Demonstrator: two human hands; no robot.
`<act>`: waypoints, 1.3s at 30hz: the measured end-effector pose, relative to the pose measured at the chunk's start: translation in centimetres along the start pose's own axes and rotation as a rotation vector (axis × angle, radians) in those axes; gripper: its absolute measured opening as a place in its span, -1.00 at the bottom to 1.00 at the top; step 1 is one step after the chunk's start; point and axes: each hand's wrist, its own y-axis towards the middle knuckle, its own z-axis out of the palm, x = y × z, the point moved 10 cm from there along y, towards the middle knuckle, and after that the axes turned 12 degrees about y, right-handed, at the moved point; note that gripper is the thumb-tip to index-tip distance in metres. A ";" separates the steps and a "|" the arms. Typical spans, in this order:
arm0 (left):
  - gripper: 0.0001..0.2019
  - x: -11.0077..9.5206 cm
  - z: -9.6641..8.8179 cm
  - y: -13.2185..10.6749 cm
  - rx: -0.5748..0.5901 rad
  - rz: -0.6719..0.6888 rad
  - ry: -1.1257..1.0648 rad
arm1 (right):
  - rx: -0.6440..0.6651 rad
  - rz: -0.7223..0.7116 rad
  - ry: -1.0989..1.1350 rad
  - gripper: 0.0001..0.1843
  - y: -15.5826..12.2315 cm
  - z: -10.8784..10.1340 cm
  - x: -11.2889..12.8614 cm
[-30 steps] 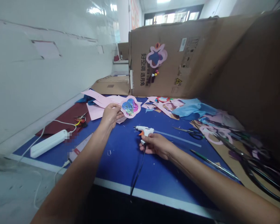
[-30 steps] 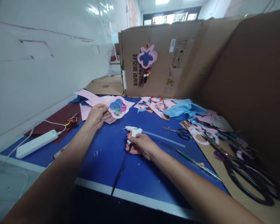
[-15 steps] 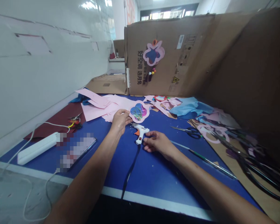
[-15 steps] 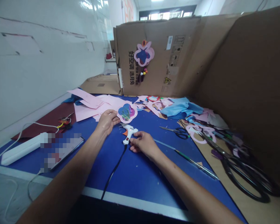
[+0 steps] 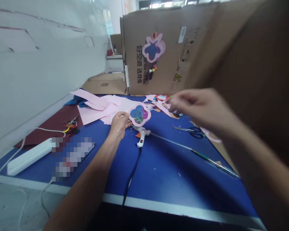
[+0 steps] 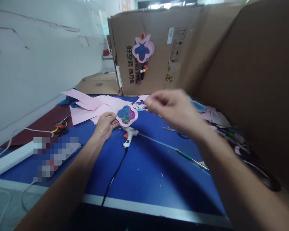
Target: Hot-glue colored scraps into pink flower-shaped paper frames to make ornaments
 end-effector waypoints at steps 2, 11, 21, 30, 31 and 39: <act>-0.61 -0.1 0.3 -0.3 0.015 0.002 0.009 | -0.068 -0.073 -0.101 -0.65 0.5 0.4 -0.3; -0.59 0.6 2.4 -1.9 0.196 -0.012 0.058 | -0.035 -0.017 0.028 -0.33 1.5 3.8 -8.1; -0.55 0.9 3.8 -2.7 0.244 -0.012 0.067 | -0.036 0.028 0.175 -0.45 1.1 5.0 -10.3; -0.57 1.1 3.8 -2.4 0.251 0.021 0.117 | -0.050 0.020 0.232 -0.43 0.9 5.4 -10.0; -0.56 1.2 3.9 -2.4 0.249 0.020 0.118 | -0.051 0.021 0.237 -0.43 0.9 5.3 -10.1; -0.59 1.0 3.9 -2.4 0.242 0.047 0.143 | -0.014 0.044 0.295 -0.39 0.6 6.4 -10.9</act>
